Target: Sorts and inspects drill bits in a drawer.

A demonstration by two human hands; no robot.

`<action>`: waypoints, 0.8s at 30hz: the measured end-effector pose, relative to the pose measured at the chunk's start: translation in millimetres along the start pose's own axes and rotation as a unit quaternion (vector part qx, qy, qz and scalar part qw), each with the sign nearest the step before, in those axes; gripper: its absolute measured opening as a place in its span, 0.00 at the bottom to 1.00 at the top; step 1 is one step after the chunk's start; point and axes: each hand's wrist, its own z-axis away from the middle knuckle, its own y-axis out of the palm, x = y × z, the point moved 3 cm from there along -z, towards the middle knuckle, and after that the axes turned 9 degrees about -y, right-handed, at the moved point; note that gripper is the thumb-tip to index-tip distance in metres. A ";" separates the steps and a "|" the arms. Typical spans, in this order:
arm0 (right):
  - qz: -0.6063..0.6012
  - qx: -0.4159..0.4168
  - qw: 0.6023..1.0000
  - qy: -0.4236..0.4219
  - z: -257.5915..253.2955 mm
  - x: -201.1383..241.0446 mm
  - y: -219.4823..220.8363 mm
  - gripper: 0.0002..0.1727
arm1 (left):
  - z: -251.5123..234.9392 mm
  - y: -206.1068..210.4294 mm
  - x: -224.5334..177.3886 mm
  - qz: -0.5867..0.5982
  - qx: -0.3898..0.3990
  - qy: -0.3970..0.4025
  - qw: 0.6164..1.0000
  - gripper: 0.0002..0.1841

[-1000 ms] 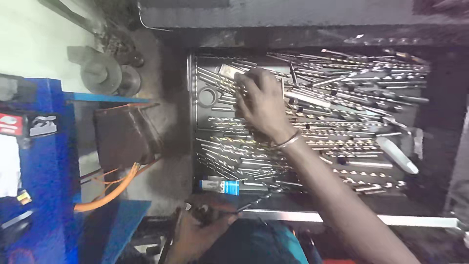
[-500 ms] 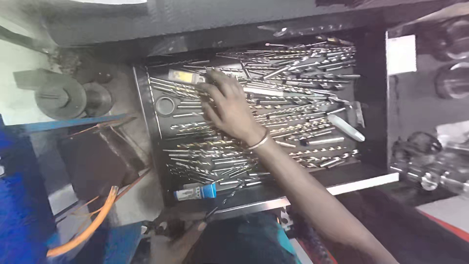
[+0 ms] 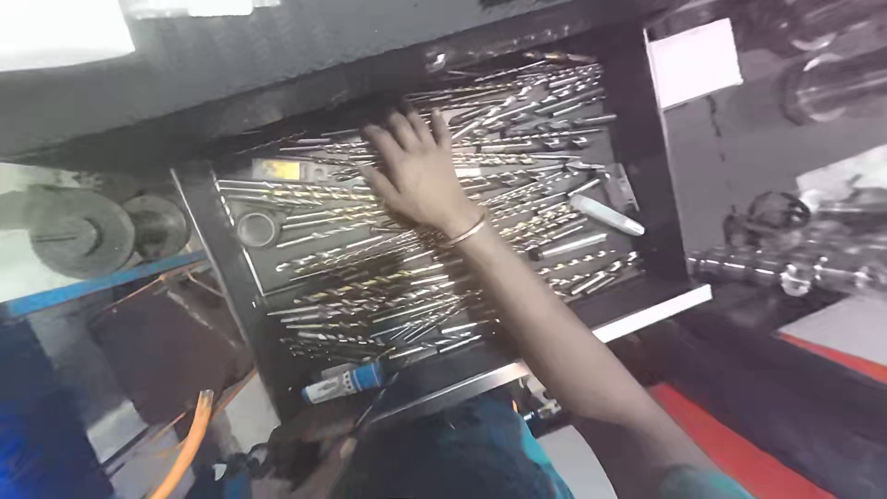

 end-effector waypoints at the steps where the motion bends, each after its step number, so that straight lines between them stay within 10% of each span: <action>1: -0.021 0.001 1.000 -0.004 1.8 -2.2 -3.3 0.32 | 0.4 -0.7 1.1 0.004 0.002 -0.006 1.000 0.13; 7: -0.043 -0.085 0.992 0.085 24.4 -43.7 -42.3 0.22 | -4.3 -3.9 -0.5 -0.010 0.018 0.000 1.000 0.13; 18: -0.034 -0.002 0.998 0.060 41.6 -62.4 -34.7 0.35 | -4.4 -0.3 -0.5 -0.046 -0.011 0.003 0.999 0.13; 24: -0.019 -0.051 0.981 0.188 62.8 -118.5 -57.4 0.39 | -1.4 2.4 1.2 -0.098 -0.083 0.006 0.992 0.13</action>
